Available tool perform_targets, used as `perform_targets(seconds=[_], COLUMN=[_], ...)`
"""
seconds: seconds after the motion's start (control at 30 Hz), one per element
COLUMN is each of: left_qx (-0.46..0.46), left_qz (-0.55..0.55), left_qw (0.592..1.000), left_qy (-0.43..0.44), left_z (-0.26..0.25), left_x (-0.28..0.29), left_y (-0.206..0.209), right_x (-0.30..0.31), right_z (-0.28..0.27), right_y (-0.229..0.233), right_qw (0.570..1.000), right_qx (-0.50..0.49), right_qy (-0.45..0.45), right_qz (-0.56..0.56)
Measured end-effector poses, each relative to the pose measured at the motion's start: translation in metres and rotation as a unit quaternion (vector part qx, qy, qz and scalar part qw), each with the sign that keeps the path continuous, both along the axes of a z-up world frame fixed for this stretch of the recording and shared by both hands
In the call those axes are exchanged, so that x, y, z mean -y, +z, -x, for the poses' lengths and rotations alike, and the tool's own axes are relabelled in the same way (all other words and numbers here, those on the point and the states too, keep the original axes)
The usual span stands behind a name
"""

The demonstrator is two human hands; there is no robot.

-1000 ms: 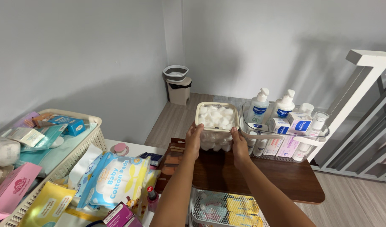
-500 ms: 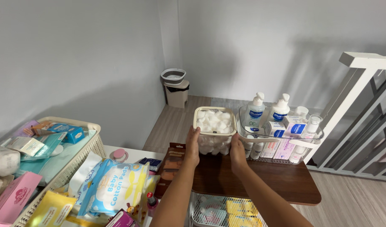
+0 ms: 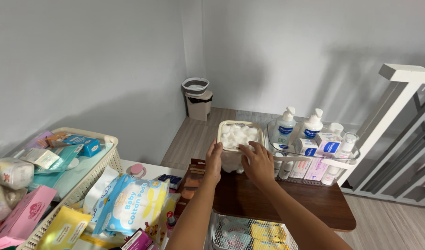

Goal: The person organizes baby supplies by first securing a lid on a container filled with cotton balls and moving it to a wooden shelf. They then open several small pink boxes of cotton pads and transfer the contents into a clear glass container on a white table.

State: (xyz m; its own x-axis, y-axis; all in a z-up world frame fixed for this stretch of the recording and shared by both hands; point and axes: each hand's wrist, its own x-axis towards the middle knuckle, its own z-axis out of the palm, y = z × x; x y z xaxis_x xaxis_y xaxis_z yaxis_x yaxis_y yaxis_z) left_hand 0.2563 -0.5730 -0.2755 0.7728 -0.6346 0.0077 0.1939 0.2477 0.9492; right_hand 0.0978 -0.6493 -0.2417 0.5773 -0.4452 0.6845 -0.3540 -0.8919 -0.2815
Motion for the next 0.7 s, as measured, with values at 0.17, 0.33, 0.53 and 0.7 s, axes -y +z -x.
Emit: perform_targets(seconds=[0.17, 0.33, 0.53, 0.7], left_qx=[-0.004, -0.010, -0.035, -0.052], left_qz=[0.033, -0.014, -0.015, -0.039], left_qw=[0.999, 1.000, 0.999, 0.998], left_qy=[-0.014, 0.005, 0.016, 0.009], left_z=[0.000, -0.002, -0.003, 0.002], left_x=[0.001, 0.002, 0.003, -0.001], left_y=[-0.001, 0.001, 0.001, 0.007], right_x=[-0.001, 0.003, 0.001, 0.001], right_z=[0.003, 0.007, 0.008, 0.008], right_y=[0.003, 0.025, 0.026, 0.015], right_qw=[0.999, 1.000, 1.000, 1.000], right_qx=[-0.026, -0.009, -0.003, -0.023], right_qy=[-0.001, 0.006, 0.012, 0.012], right_qz=[0.031, 0.006, -0.009, -0.004])
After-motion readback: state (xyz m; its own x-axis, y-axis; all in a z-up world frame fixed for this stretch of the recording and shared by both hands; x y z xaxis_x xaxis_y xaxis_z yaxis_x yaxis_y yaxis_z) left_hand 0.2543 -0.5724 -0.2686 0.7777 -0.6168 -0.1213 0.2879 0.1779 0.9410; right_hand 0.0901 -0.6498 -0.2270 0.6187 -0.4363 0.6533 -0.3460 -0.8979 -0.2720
